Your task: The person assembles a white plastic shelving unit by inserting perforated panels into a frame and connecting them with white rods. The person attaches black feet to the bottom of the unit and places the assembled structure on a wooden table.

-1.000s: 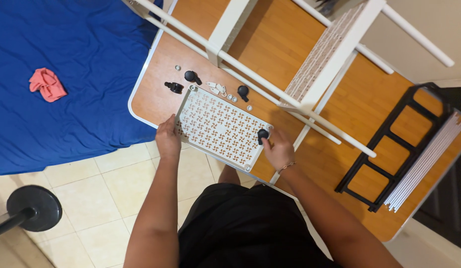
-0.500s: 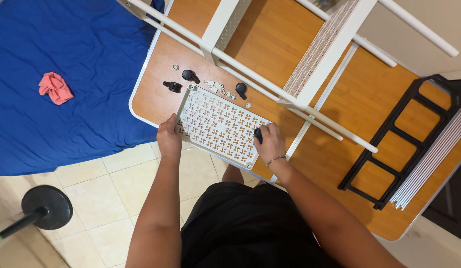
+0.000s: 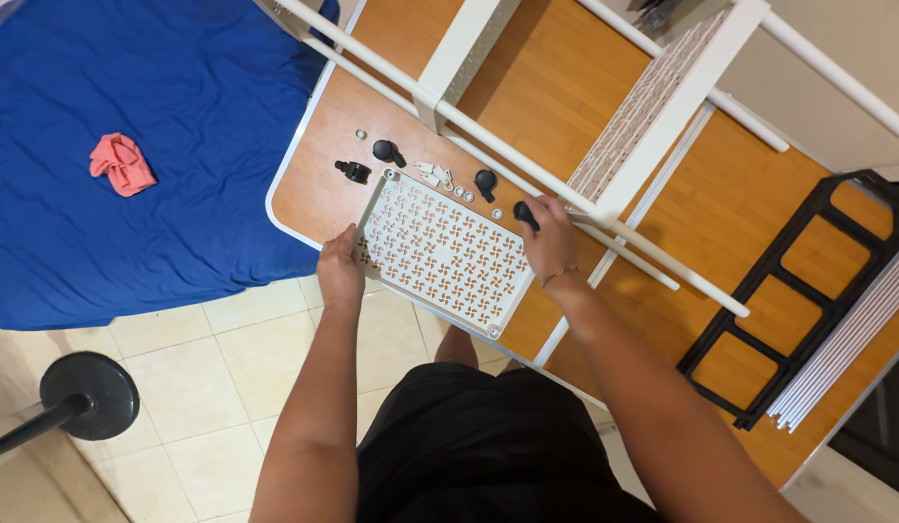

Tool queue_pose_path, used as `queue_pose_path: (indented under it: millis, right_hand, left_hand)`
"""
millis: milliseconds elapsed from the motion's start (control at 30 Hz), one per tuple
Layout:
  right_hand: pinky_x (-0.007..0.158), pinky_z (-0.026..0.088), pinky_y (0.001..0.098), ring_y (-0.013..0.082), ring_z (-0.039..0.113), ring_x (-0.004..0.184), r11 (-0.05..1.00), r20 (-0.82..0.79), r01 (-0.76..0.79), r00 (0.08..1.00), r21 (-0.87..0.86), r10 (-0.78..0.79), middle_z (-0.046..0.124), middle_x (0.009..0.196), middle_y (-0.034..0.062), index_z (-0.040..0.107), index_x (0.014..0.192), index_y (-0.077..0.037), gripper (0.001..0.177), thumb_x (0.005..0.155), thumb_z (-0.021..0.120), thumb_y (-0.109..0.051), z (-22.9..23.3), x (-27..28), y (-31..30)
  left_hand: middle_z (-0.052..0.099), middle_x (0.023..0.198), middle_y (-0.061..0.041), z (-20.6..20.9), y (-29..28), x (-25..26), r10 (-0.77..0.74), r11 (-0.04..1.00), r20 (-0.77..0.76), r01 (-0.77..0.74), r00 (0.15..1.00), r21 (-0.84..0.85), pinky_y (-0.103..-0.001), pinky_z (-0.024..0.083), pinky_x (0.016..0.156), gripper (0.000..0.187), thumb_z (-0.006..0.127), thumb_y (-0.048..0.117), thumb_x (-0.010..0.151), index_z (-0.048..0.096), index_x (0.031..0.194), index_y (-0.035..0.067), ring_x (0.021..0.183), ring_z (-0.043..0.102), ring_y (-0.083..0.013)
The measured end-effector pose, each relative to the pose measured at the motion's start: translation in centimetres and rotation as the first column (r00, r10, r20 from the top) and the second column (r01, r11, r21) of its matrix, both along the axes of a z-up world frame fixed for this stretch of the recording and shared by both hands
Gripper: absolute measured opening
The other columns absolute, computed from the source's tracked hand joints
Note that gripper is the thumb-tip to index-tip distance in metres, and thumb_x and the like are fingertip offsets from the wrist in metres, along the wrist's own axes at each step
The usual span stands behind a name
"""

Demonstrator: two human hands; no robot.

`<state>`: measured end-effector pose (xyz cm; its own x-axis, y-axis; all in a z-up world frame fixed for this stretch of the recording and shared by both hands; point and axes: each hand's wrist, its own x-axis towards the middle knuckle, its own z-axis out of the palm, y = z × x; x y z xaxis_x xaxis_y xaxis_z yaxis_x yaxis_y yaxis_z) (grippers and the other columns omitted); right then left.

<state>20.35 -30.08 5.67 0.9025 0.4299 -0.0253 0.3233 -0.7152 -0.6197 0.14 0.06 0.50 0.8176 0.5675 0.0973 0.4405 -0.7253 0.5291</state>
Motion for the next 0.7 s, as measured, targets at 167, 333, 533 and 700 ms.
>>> queue_pose_path:
  millis: [167,333,533,700]
  right_hand:
    - [0.092,0.055,0.0408,0.035,0.067,0.106,0.997,0.01,-0.069,0.998,-0.025,0.07,0.068,0.122,0.0147,0.072,0.12,-0.005,0.04,0.081,0.077,0.001,-0.6,1.2,1.1]
    - [0.095,0.055,0.0398,0.0342,0.066,0.11,0.997,-0.055,-0.064,0.997,-0.052,0.061,0.068,0.125,0.0148,0.071,0.122,-0.005,0.04,0.083,0.075,0.002,-0.6,1.3,2.1]
    - [0.107,0.046,0.0442,0.0406,0.058,0.123,0.983,0.026,-0.176,0.984,-0.053,0.177,0.061,0.135,0.024,0.062,0.131,0.006,0.048,0.083,0.069,0.002,-0.3,0.6,1.7]
    - [0.114,0.037,0.0496,0.0443,0.044,0.14,0.977,0.123,-0.188,0.972,-0.099,0.2,0.051,0.146,0.0262,0.059,0.132,0.009,0.043,0.092,0.064,-0.001,1.0,-2.6,-0.3]
  left_hand:
    - [0.074,0.114,-0.018,0.0,0.0,0.0,-0.005,1.0,-0.006,0.005,1.0,0.001,-0.041,0.056,0.09,0.043,0.065,-0.011,0.083,0.072,0.124,-0.002,0.1,0.069,-0.0341]
    - [0.074,0.114,-0.018,0.0,0.0,0.1,-0.004,1.0,0.006,0.004,1.0,0.004,-0.041,0.056,0.09,0.041,0.065,-0.01,0.085,0.071,0.124,-0.002,0.1,0.069,-0.0337]
    - [0.074,0.113,-0.017,0.0,0.0,-0.1,0.0,1.0,0.006,0.0,1.0,-0.004,-0.041,0.056,0.09,0.041,0.065,-0.01,0.084,0.071,0.124,-0.002,0.099,0.068,-0.0336]
    - [0.074,0.115,-0.018,0.0,-0.2,-0.1,0.009,1.0,0.023,-0.009,1.0,-0.003,-0.04,0.056,0.091,0.044,0.066,-0.01,0.081,0.071,0.124,-0.001,0.101,0.068,-0.0333]
